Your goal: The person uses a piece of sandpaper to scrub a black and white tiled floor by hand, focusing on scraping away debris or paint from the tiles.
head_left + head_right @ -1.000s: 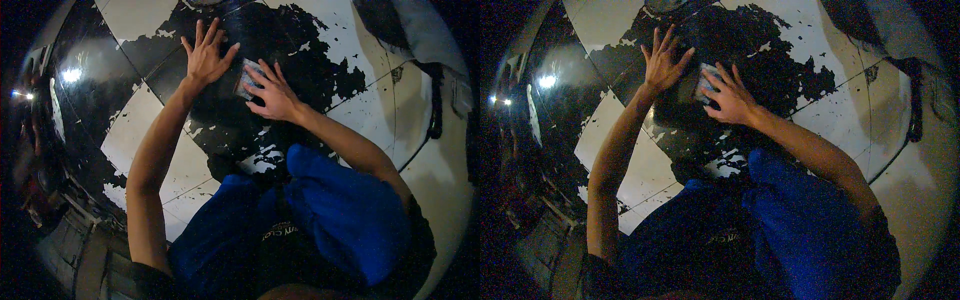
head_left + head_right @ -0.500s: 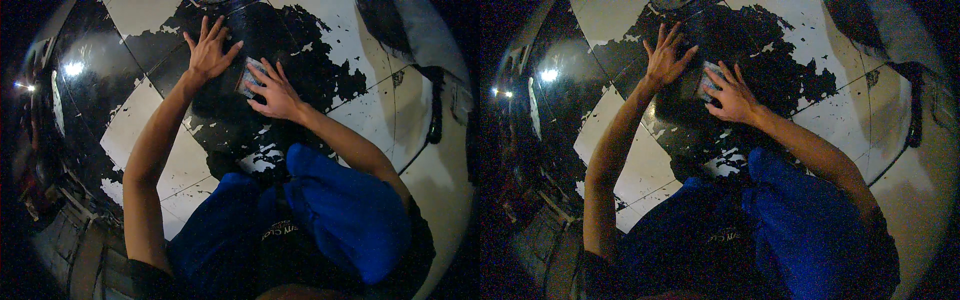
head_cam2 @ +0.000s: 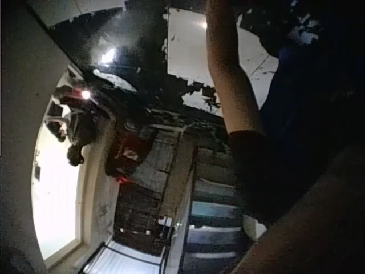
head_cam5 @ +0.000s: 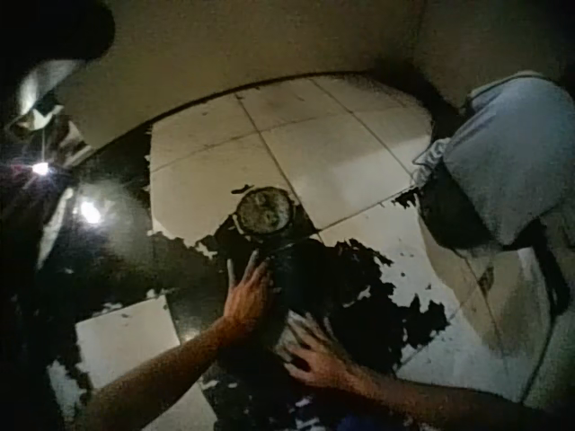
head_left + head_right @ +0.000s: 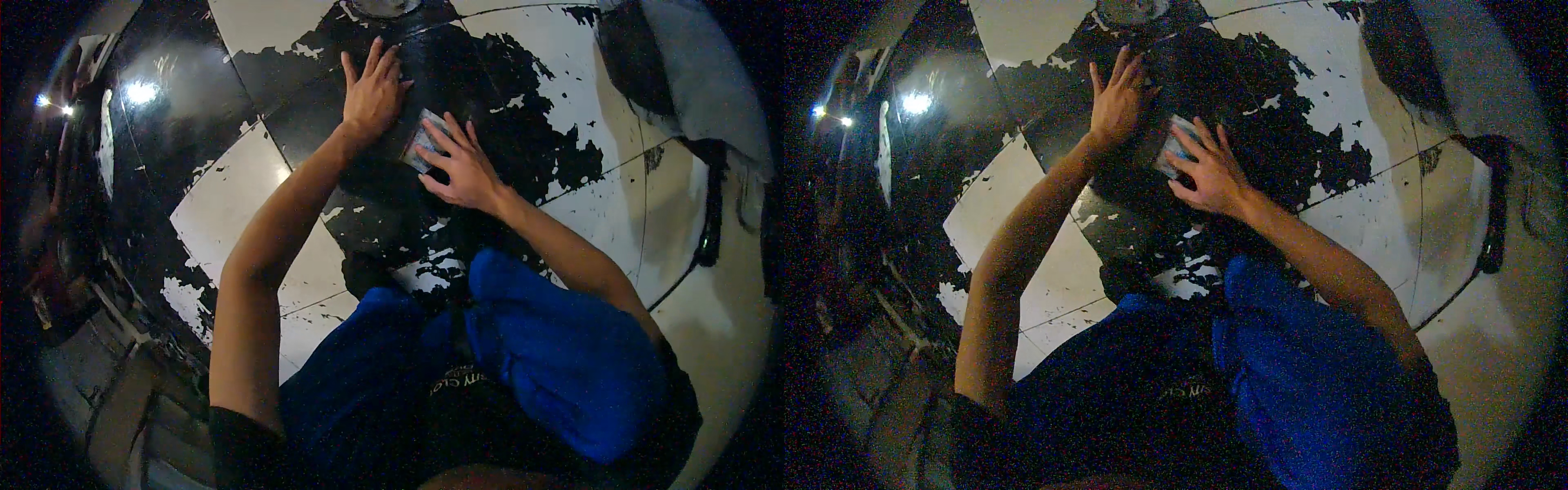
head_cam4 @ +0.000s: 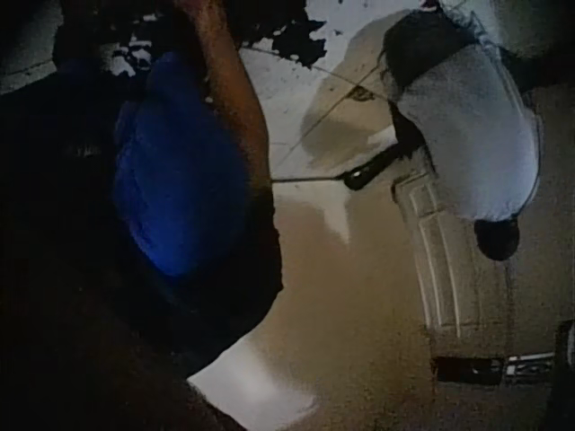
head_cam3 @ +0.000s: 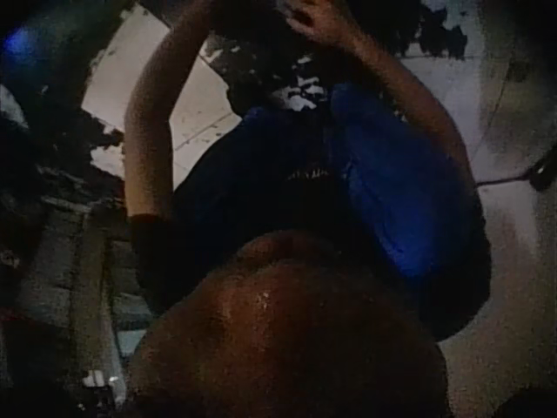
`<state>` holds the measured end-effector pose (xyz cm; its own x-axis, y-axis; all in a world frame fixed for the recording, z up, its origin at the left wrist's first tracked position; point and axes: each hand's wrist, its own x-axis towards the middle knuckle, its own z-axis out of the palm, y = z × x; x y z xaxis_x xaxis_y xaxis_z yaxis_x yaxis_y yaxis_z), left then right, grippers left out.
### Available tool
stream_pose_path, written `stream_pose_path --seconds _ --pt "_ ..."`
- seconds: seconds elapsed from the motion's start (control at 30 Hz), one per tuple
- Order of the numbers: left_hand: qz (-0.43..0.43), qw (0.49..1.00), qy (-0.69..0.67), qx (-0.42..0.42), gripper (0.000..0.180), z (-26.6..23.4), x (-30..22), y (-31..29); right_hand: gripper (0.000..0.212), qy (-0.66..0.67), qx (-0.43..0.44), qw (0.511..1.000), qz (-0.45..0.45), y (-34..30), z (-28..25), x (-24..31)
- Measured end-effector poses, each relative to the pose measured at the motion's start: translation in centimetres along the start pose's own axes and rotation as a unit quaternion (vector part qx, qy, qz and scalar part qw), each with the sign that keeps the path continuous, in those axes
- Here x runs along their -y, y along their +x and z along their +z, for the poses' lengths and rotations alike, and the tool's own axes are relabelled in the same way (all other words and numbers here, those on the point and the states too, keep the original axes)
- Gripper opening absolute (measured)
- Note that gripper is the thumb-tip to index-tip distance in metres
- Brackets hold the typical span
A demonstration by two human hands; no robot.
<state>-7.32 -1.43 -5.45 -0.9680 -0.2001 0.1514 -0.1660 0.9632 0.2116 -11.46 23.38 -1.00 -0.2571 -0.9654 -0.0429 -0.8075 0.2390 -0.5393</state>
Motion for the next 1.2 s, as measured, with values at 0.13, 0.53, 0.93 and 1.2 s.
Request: stream_pose_path --seconds 0.13,0.53,0.93,1.2 --pt "-0.005 1.0 -0.017 -0.014 0.048 0.2 0.1 0.0 0.05 0.001 -0.003 1.0 0.0 0.0 0.0 0.1" --pt "-0.021 1.0 -0.004 -0.022 0.059 -1.4 0.8 -0.8 0.05 -0.007 0.0 1.0 -0.001 -0.1 0.1 -0.2" --pt "-0.02 1.0 -0.005 0.011 0.051 -2.1 0.9 -0.3 0.045 -0.02 -0.007 0.999 0.024 0.9 -0.4 0.7" --pt "-0.013 1.0 0.027 0.0 0.053 -1.3 0.6 -0.2 0.042 -0.047 -0.044 0.997 0.038 3.0 -0.4 1.2"
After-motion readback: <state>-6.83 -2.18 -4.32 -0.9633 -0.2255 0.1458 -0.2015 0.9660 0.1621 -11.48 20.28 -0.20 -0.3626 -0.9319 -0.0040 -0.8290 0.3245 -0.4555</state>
